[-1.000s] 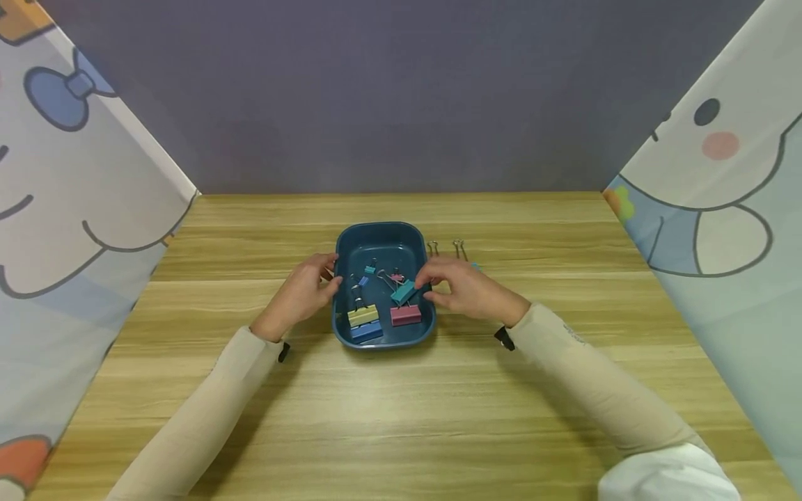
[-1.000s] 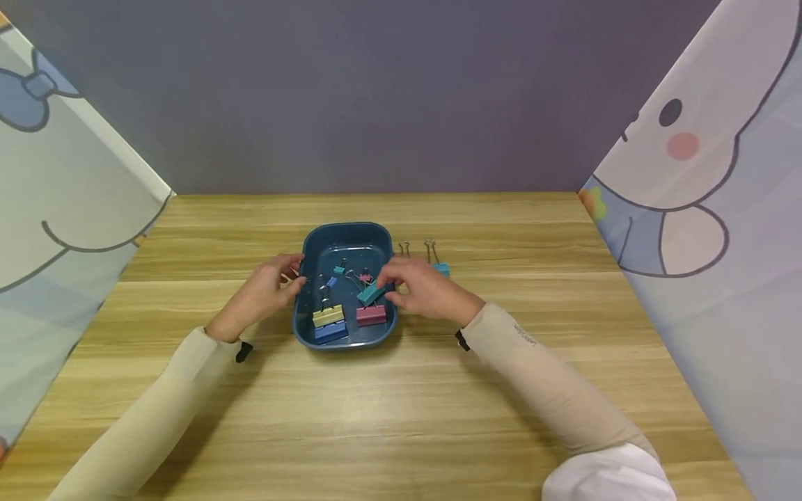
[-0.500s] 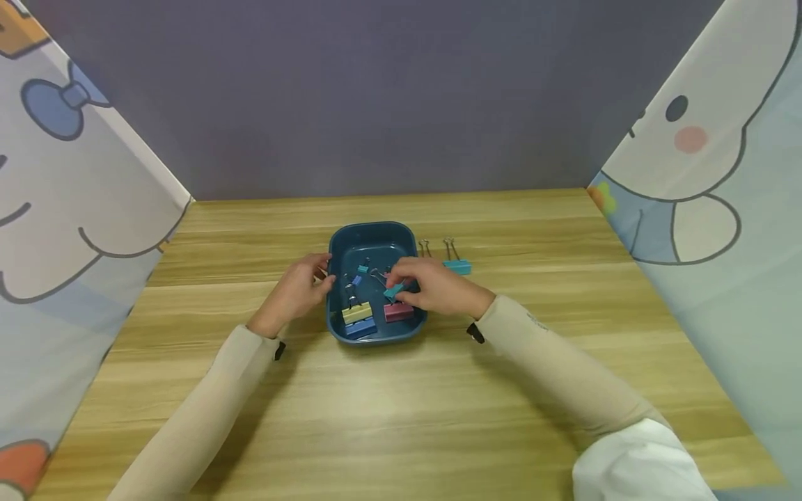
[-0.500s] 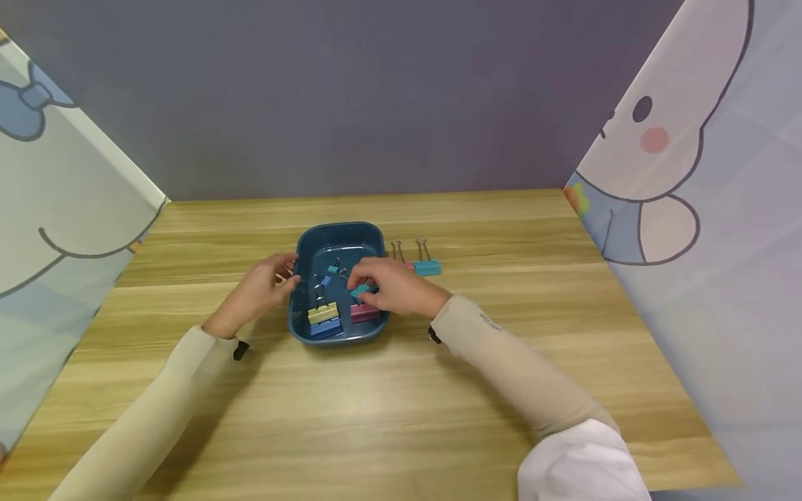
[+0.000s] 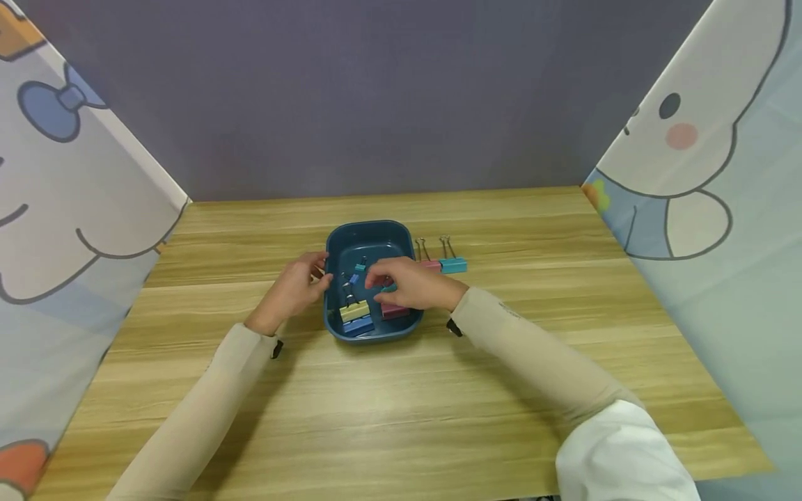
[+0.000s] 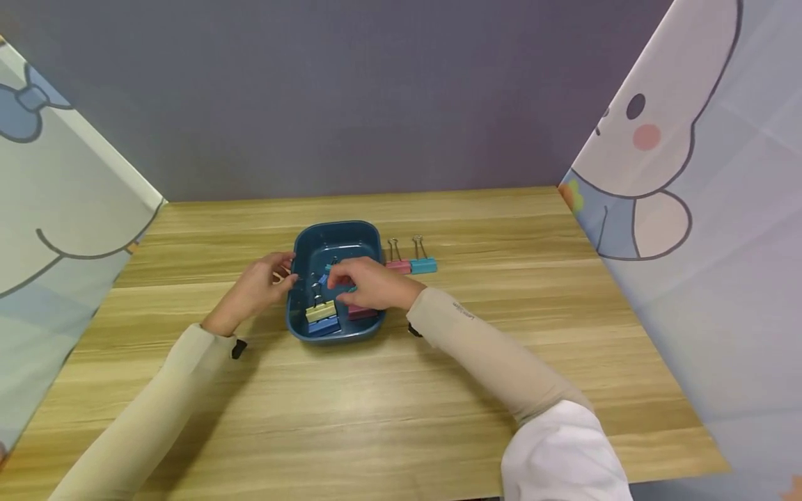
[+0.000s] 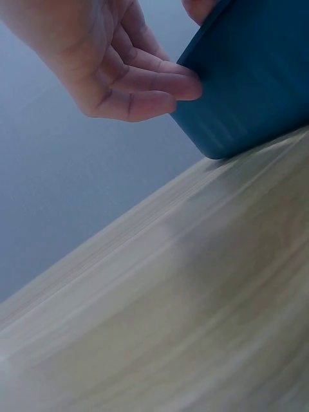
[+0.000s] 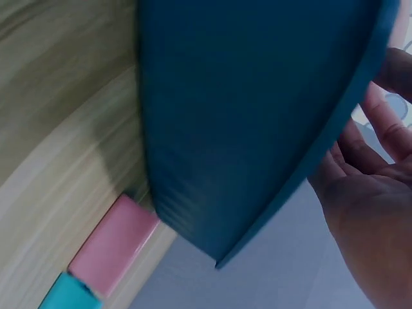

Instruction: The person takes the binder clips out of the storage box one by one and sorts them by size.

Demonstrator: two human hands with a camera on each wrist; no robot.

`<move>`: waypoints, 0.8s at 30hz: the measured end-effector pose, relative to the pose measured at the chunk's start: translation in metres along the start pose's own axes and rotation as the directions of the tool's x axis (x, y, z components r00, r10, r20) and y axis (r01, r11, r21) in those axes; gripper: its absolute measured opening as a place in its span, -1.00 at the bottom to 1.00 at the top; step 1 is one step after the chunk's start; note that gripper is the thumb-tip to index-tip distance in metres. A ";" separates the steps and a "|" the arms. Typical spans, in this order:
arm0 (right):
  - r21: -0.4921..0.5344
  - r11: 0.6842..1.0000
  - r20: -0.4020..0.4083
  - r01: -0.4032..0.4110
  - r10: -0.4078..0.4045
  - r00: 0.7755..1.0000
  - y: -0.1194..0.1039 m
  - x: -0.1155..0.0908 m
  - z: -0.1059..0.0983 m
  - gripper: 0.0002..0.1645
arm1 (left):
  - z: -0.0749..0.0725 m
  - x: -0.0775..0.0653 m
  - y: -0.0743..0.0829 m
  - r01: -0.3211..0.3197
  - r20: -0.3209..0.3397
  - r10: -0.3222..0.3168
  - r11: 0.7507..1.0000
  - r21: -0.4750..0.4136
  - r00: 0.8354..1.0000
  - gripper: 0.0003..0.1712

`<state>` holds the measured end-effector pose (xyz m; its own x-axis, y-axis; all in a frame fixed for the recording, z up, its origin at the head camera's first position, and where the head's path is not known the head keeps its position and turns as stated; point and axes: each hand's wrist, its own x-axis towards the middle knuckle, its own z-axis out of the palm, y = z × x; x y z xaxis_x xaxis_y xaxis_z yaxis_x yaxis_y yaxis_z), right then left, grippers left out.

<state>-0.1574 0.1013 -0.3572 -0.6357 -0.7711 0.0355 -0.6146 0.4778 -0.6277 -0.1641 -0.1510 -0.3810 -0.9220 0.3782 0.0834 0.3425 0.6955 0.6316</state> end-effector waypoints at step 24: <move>-0.058 0.998 0.143 0.008 0.000 0.990 0.001 0.031 0.021 -0.77 | 0.000 0.001 -0.002 -0.034 -0.010 0.034 0.999 0.028 0.999 -0.46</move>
<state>-0.1680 0.0694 -0.3731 -0.5627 -0.8232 -0.0760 -0.6459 0.4951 -0.5811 -0.1660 -0.1513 -0.3823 -0.9114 0.3957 0.1130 0.3787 0.6991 0.6065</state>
